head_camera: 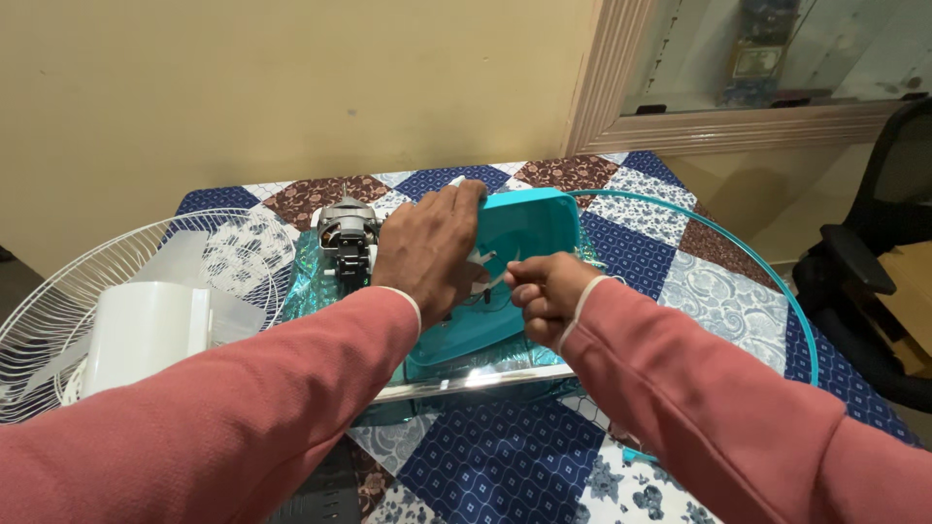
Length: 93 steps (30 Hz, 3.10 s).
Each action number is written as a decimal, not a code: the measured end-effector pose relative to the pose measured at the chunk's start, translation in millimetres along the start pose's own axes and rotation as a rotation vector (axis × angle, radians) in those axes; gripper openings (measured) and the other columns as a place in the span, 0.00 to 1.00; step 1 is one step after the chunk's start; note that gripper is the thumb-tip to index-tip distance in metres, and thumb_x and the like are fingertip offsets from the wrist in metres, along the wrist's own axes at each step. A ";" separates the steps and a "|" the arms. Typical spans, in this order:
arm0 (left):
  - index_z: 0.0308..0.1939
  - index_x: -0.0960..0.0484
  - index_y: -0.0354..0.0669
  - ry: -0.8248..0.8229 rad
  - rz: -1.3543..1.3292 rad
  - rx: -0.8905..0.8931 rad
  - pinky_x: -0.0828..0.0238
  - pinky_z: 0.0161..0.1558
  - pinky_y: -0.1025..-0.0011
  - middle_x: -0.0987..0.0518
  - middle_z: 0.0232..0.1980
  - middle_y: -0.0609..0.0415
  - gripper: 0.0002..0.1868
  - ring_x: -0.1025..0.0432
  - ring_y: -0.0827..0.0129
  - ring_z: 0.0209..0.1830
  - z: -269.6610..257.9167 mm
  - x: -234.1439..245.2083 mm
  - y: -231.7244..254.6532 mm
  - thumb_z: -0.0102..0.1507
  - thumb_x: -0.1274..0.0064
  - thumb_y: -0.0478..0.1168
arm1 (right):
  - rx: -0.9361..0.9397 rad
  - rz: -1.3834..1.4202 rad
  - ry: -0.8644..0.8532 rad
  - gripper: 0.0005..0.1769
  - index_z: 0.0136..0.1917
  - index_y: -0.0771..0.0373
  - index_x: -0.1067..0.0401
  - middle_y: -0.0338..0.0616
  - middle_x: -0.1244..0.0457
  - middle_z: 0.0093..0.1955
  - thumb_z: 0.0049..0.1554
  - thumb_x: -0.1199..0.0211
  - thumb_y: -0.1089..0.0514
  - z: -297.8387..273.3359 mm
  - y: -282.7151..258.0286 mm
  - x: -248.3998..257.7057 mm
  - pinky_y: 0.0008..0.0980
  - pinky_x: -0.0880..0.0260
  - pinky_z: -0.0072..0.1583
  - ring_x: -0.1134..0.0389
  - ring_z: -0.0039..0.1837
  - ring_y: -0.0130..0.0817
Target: The person uses a screwdriver to tighten screws on the internal components of a teal plastic housing. They then place a black vented cover onto the housing and secure it with screws.
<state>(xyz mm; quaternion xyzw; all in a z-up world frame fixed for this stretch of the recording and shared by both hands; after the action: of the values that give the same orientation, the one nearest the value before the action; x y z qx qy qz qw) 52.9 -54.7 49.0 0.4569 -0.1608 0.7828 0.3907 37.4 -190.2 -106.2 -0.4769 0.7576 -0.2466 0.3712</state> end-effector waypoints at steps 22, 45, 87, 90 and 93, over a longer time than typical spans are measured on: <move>0.62 0.33 0.40 0.023 -0.022 -0.003 0.33 0.50 0.57 0.23 0.48 0.49 0.47 0.27 0.55 0.51 -4.4 1.7 1.3 0.43 0.25 0.43 | 0.316 -0.409 0.281 0.12 0.43 0.64 0.27 0.38 0.38 0.27 0.56 0.32 0.53 -35.3 -18.2 -2.7 0.32 0.50 0.26 0.47 0.23 0.27; 0.61 0.31 0.41 0.054 0.019 -0.032 0.32 0.47 0.58 0.23 0.46 0.50 0.43 0.26 0.56 0.48 -3.8 -0.4 -1.6 0.44 0.28 0.39 | 0.084 -0.087 -0.044 0.10 0.48 0.61 0.30 0.32 0.42 0.30 0.64 0.45 0.53 -20.6 -7.4 -21.2 0.22 0.56 0.25 0.54 0.22 0.17; 0.66 0.39 0.40 -0.101 0.014 -0.085 0.36 0.56 0.58 0.28 0.52 0.47 0.51 0.32 0.52 0.55 -19.0 -5.8 2.8 0.44 0.27 0.41 | 0.445 -0.864 0.441 0.38 0.70 0.59 0.29 0.52 0.31 0.64 0.47 0.32 0.77 26.2 0.7 164.2 0.39 0.22 0.61 0.27 0.61 0.43; 0.65 0.35 0.37 0.042 -0.021 -0.188 0.38 0.62 0.57 0.27 0.55 0.44 0.47 0.32 0.51 0.60 -24.4 7.8 6.9 0.43 0.30 0.37 | 0.499 -0.719 0.356 0.39 0.69 0.63 0.31 0.57 0.31 0.64 0.45 0.35 0.80 24.1 1.9 159.2 0.42 0.23 0.61 0.28 0.64 0.47; 0.64 0.31 0.37 0.102 -0.096 -0.212 0.42 0.71 0.58 0.26 0.61 0.45 0.38 0.34 0.52 0.66 -30.7 14.4 5.3 0.51 0.35 0.34 | 0.554 -0.673 0.293 0.38 0.68 0.65 0.31 0.54 0.32 0.65 0.44 0.34 0.79 16.5 2.5 157.6 0.41 0.27 0.63 0.29 0.67 0.45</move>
<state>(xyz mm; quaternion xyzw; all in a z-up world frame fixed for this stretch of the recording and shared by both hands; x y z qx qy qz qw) 26.8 -32.7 45.4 0.3800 -0.2004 0.7639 0.4815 6.7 -332.2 -169.5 -0.5391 0.5106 -0.6117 0.2731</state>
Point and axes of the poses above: each hand's wrist, its own z-axis towards the middle knuckle, its own x-axis out of the back of the hand, y = z × x, the point moved 9 cm from there along z, towards the middle knuckle
